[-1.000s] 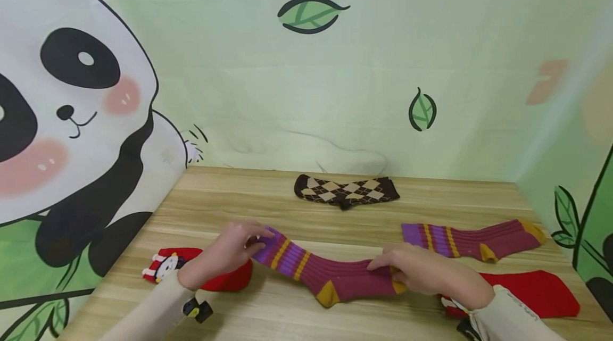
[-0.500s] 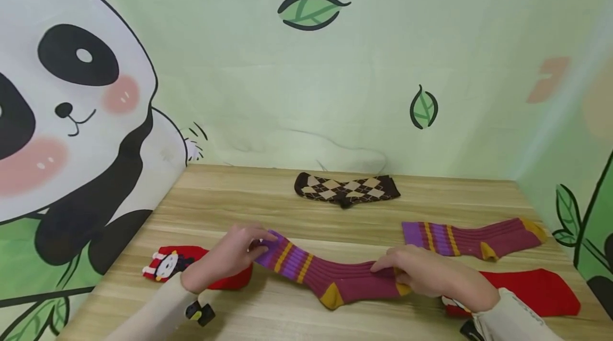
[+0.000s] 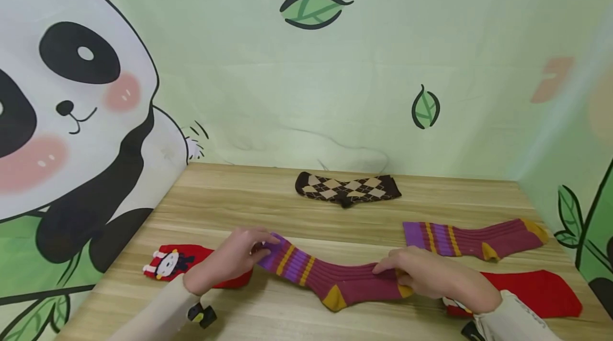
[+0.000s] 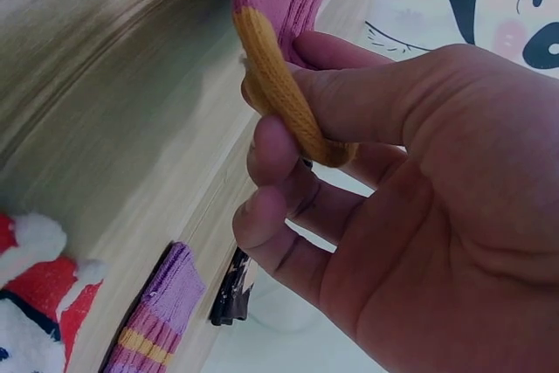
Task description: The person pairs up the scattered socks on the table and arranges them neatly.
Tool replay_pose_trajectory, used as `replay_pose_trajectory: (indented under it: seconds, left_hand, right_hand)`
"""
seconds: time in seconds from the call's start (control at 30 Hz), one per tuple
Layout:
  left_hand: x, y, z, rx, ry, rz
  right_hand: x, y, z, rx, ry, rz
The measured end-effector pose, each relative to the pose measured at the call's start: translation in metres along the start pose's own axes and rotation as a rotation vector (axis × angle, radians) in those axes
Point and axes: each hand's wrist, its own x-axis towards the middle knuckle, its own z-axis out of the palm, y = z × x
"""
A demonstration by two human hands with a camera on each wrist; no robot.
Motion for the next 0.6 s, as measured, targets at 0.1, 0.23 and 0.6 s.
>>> replay_pose_trajectory:
  seconds: [0.1,0.23,0.6]
  left_hand:
    - [0.0002,-0.0006,0.0010,-0.001,-0.007,0.005]
    - [0.0006,-0.0001,0.0023,-0.007,-0.013,0.005]
    - [0.0015,-0.0006,0.0070,-0.008,-0.014,0.033]
  right_hand:
    - [0.0000,0.0003,0.0002,-0.001,-0.002,0.004]
    - [-0.0003,0.0008,0.0005,0.013,-0.007,0.012]
    - [-0.0004,0.0050,0.0047,0.048,-0.012,0.003]
